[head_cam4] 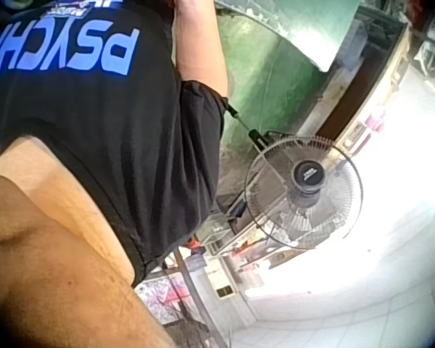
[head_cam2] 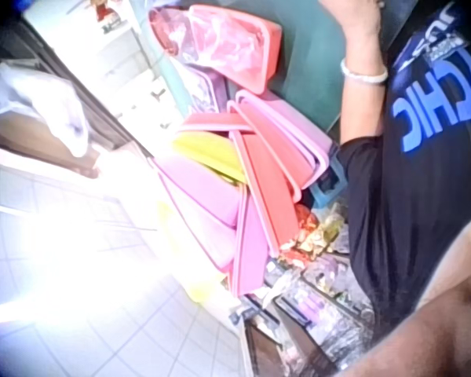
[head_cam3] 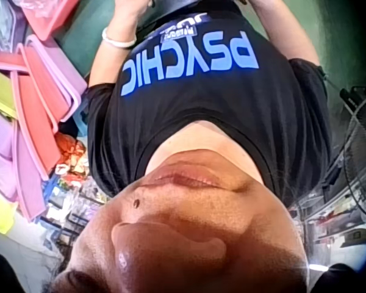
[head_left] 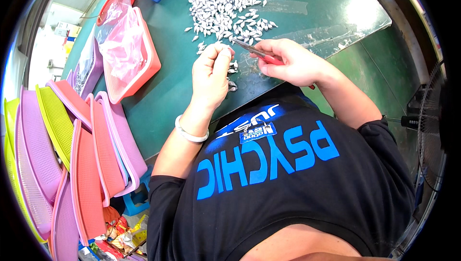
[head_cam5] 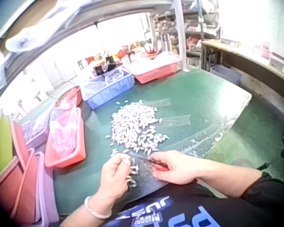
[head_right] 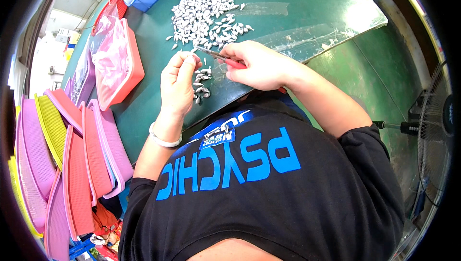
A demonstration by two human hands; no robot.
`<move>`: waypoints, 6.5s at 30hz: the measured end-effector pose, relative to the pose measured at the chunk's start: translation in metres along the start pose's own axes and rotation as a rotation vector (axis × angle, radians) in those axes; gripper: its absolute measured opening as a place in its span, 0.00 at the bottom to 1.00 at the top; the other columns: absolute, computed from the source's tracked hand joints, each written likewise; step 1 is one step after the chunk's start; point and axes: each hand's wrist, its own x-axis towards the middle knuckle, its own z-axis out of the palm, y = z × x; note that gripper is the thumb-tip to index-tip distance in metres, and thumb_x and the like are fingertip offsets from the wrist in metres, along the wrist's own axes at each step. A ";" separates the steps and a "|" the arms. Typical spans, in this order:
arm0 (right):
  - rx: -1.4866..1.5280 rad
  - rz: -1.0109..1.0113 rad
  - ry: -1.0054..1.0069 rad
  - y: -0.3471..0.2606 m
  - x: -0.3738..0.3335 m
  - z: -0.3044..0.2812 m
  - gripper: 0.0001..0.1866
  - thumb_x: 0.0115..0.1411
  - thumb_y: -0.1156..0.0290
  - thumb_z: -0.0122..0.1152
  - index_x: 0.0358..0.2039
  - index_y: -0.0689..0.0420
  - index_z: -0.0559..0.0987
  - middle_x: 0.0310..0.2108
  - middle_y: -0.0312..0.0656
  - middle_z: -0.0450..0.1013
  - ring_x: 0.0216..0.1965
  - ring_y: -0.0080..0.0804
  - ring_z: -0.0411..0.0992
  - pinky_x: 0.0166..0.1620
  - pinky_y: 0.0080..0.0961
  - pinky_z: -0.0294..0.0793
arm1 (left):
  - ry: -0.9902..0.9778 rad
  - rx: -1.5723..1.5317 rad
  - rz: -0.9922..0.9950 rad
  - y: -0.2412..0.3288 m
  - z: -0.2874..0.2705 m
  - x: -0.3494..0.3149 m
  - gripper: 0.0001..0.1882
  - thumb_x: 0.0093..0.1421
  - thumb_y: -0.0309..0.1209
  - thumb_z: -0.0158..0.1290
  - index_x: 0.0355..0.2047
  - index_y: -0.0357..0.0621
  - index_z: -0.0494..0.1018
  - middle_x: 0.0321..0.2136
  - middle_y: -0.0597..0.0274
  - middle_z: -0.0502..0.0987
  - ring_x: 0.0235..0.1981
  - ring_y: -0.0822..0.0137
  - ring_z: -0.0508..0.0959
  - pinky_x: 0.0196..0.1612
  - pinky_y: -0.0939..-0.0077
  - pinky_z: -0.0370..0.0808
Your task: The person sits at a green table and uses red pliers to pick up and manipulate small, silver, seed-like objects. They repeatedly pick up individual items from a pile, examine them, and place them back down or into a nearby pink basket.
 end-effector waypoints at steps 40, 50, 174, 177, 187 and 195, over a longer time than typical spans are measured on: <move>-0.288 -0.062 0.063 -0.009 0.006 0.015 0.15 0.53 0.75 0.56 0.42 0.64 0.74 0.27 0.52 0.73 0.30 0.45 0.72 0.35 0.33 0.71 | 0.042 -0.076 -0.118 -0.002 -0.004 -0.014 0.08 0.65 0.30 0.50 0.35 0.37 0.76 0.27 0.72 0.73 0.27 0.81 0.68 0.31 0.84 0.66; -0.101 0.051 -0.007 -0.011 0.007 0.004 0.19 0.54 0.75 0.57 0.47 0.66 0.72 0.30 0.36 0.72 0.32 0.21 0.67 0.38 0.20 0.68 | 0.063 -0.281 -0.156 -0.002 -0.023 -0.019 0.10 0.64 0.30 0.53 0.40 0.37 0.78 0.33 0.66 0.78 0.35 0.77 0.75 0.42 0.83 0.71; -0.554 -0.331 -0.148 0.011 -0.009 -0.028 0.27 0.42 0.79 0.59 0.47 0.62 0.68 0.49 0.48 0.68 0.46 0.50 0.67 0.49 0.39 0.67 | -0.048 -0.272 -0.424 0.001 -0.085 0.157 0.03 0.59 0.26 0.50 0.29 0.42 0.72 0.22 0.63 0.75 0.22 0.72 0.74 0.26 0.81 0.73; -0.558 -0.334 -0.159 0.007 -0.006 -0.028 0.27 0.42 0.78 0.59 0.47 0.61 0.68 0.48 0.47 0.69 0.46 0.49 0.67 0.49 0.38 0.67 | 0.138 -0.344 -0.321 0.018 -0.098 0.249 0.04 0.59 0.24 0.50 0.27 0.38 0.71 0.22 0.60 0.75 0.20 0.68 0.74 0.24 0.76 0.76; -0.576 -0.416 -0.135 0.013 -0.005 -0.025 0.29 0.38 0.78 0.58 0.46 0.63 0.68 0.49 0.50 0.68 0.47 0.52 0.68 0.50 0.40 0.67 | 0.080 0.089 -0.238 0.029 -0.147 0.263 0.18 0.64 0.30 0.50 0.53 0.35 0.69 0.45 0.54 0.75 0.45 0.65 0.74 0.49 0.70 0.73; -0.624 -0.386 -0.094 0.014 -0.008 -0.019 0.30 0.39 0.82 0.56 0.48 0.63 0.68 0.50 0.50 0.68 0.50 0.52 0.66 0.53 0.38 0.66 | -0.185 0.696 0.051 0.028 -0.082 0.037 0.08 0.59 0.25 0.53 0.38 0.39 0.78 0.32 0.62 0.78 0.31 0.69 0.76 0.36 0.76 0.73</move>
